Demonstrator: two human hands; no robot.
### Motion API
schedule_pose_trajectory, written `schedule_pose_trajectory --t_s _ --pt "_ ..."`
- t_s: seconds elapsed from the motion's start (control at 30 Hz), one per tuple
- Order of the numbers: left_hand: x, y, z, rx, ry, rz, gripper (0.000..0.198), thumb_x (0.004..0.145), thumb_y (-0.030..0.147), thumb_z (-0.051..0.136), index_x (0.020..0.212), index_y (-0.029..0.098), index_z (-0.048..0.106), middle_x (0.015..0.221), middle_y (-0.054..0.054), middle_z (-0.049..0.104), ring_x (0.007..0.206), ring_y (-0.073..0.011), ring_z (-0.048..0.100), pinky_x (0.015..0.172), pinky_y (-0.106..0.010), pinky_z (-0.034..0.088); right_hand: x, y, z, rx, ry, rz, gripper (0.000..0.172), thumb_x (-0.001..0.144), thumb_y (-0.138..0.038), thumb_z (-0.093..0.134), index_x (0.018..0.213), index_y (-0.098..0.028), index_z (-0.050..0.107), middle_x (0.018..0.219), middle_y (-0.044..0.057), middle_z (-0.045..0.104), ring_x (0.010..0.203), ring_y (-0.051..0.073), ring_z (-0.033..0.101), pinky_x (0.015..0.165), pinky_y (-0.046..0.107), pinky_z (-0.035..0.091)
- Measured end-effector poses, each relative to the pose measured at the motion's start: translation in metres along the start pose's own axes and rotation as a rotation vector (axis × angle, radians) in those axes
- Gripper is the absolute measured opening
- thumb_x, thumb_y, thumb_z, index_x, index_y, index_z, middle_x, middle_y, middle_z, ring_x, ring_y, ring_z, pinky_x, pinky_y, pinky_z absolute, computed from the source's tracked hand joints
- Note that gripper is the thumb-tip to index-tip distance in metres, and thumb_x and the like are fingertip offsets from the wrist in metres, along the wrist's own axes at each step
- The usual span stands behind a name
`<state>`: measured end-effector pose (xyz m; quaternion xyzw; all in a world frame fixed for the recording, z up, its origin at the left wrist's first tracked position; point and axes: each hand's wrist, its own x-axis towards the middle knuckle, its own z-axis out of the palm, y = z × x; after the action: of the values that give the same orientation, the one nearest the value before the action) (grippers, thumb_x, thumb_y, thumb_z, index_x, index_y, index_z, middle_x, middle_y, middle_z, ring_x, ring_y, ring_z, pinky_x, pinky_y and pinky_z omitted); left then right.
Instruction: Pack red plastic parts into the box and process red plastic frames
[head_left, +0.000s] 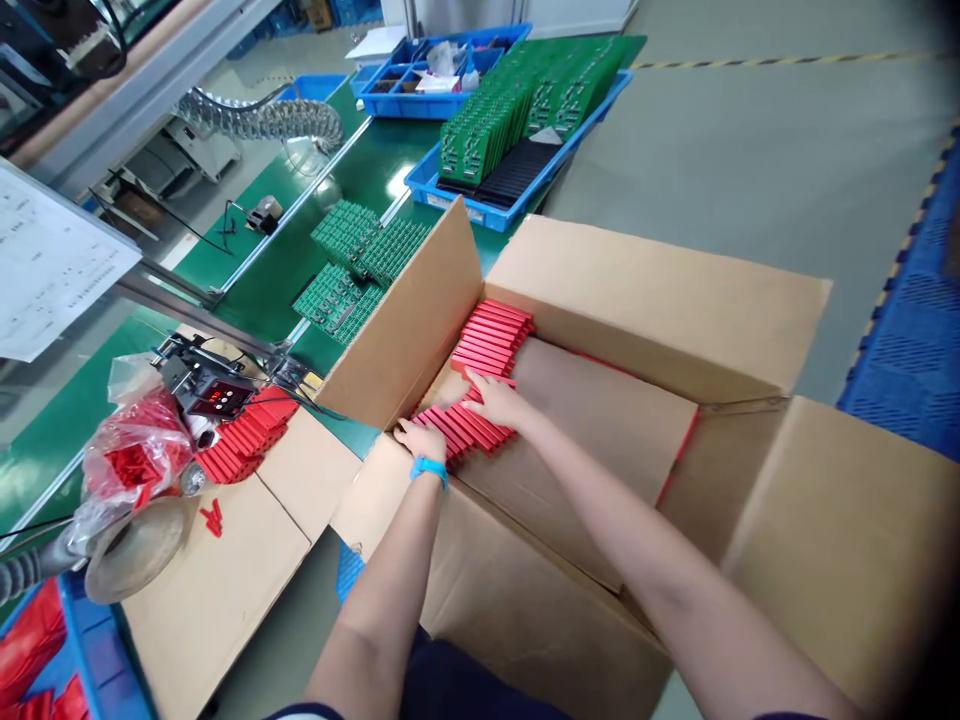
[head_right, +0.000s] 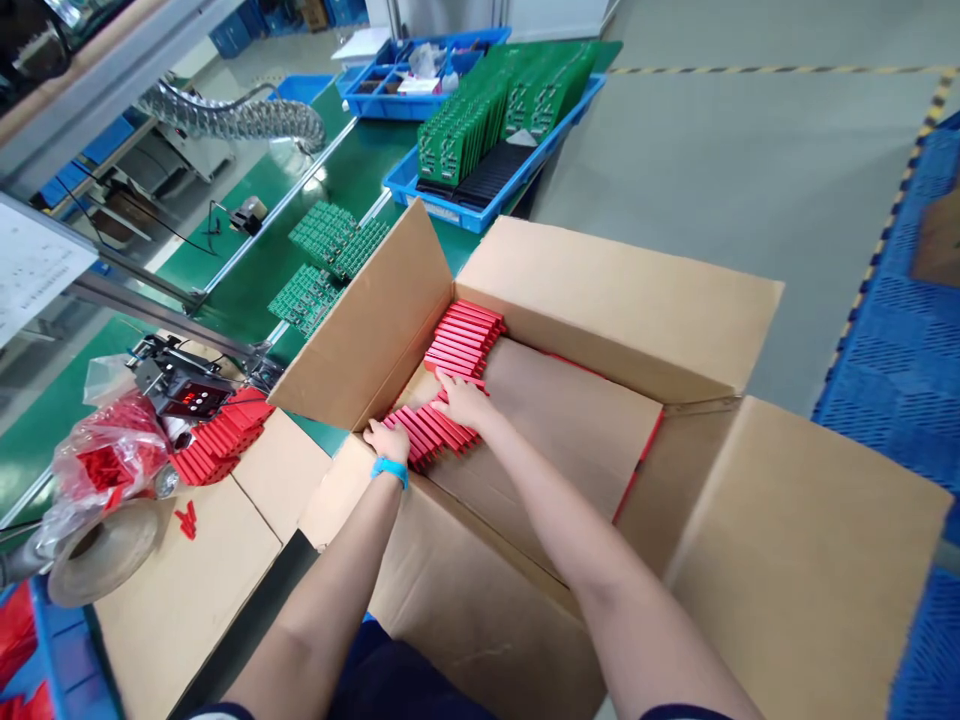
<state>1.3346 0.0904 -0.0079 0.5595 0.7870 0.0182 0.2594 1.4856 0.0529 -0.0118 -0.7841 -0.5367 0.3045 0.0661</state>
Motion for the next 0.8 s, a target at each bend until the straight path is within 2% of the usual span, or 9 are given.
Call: schedule_pose_trajectory --t_s 0.1,0.17,0.27,0.37,0.47,0.57,0.67,0.73,0.8 --pt "0.007 0.001 0.003 -0.05 -0.053 -0.051 0.033 0.086 0.032 0.052 0.115 0.016 0.051 0.115 -0.009 0.055 0.097 -0.0201 0.057 0.081 -0.04 0.049 -0.008 0.014 -0.004 0.017 0.024 -0.093 0.054 0.087 -0.041 0.05 0.134 -0.02 0.034 0.137 0.011 0.036 0.114 0.025 0.045 0.095 0.046 0.036" --pt "0.012 0.002 0.005 -0.08 -0.093 -0.067 0.033 0.086 0.032 0.053 0.115 0.016 0.051 0.114 -0.008 0.055 0.097 -0.02 0.057 0.08 -0.04 0.05 -0.012 0.017 -0.002 0.017 0.036 -0.107 0.055 0.086 -0.043 0.05 0.133 -0.019 0.035 0.136 0.012 0.037 0.112 0.025 0.047 0.093 0.044 0.037" --pt "0.012 0.004 0.01 -0.106 -0.147 -0.061 0.035 0.086 0.033 0.053 0.116 0.017 0.05 0.116 -0.008 0.054 0.099 -0.0207 0.057 0.081 -0.04 0.049 -0.013 0.017 0.005 0.014 0.032 -0.09 0.071 0.081 -0.054 0.052 0.138 -0.019 0.03 0.134 0.017 0.038 0.109 0.029 0.05 0.09 0.042 0.039" --pt "0.003 0.007 0.017 -0.114 -0.206 -0.024 0.036 0.085 0.032 0.053 0.118 0.017 0.049 0.119 -0.009 0.052 0.101 -0.0215 0.055 0.083 -0.042 0.048 -0.011 0.021 0.011 0.023 0.022 -0.065 0.091 0.065 -0.061 0.065 0.14 -0.023 0.029 0.133 0.018 0.039 0.11 0.036 0.048 0.09 0.043 0.037" --pt "-0.013 0.01 0.024 -0.134 -0.269 0.036 0.038 0.085 0.032 0.054 0.12 0.018 0.048 0.122 -0.009 0.05 0.105 -0.023 0.054 0.086 -0.044 0.047 -0.021 0.037 0.015 0.077 0.033 -0.016 0.092 0.058 -0.059 0.071 0.135 -0.024 0.037 0.13 0.018 0.043 0.11 0.037 0.049 0.09 0.045 0.037" --pt "-0.027 0.012 0.03 -0.201 -0.345 0.118 0.039 0.085 0.032 0.054 0.12 0.017 0.048 0.123 -0.01 0.05 0.106 -0.0233 0.053 0.087 -0.045 0.046 -0.045 0.06 0.02 0.182 0.076 0.079 0.089 0.059 -0.057 0.07 0.134 -0.02 0.039 0.128 0.021 0.044 0.109 0.039 0.049 0.091 0.049 0.037" --pt "-0.031 0.009 0.035 -0.293 -0.463 0.174 0.034 0.086 0.031 0.053 0.116 0.016 0.051 0.117 -0.009 0.054 0.1 -0.021 0.056 0.083 -0.042 0.048 -0.068 0.087 0.026 0.345 0.142 0.181 0.093 0.065 -0.057 0.066 0.14 -0.018 0.027 0.134 0.021 0.039 0.118 0.038 0.043 0.096 0.051 0.033" --pt "-0.031 0.005 0.038 -0.349 -0.543 0.188 0.031 0.086 0.031 0.052 0.113 0.016 0.052 0.114 -0.008 0.056 0.096 -0.0196 0.057 0.081 -0.04 0.05 -0.076 0.105 0.031 0.49 0.192 0.256 0.082 0.078 -0.057 0.051 0.143 -0.018 0.017 0.138 0.018 0.037 0.124 0.031 0.039 0.1 0.046 0.033" --pt "-0.03 0.001 0.041 -0.4 -0.602 0.192 0.031 0.086 0.032 0.052 0.113 0.015 0.053 0.113 -0.008 0.056 0.095 -0.0192 0.058 0.08 -0.04 0.05 -0.08 0.121 0.036 0.652 0.223 0.334 0.063 0.089 -0.052 0.032 0.141 -0.018 0.02 0.138 0.015 0.039 0.124 0.024 0.04 0.099 0.041 0.036"
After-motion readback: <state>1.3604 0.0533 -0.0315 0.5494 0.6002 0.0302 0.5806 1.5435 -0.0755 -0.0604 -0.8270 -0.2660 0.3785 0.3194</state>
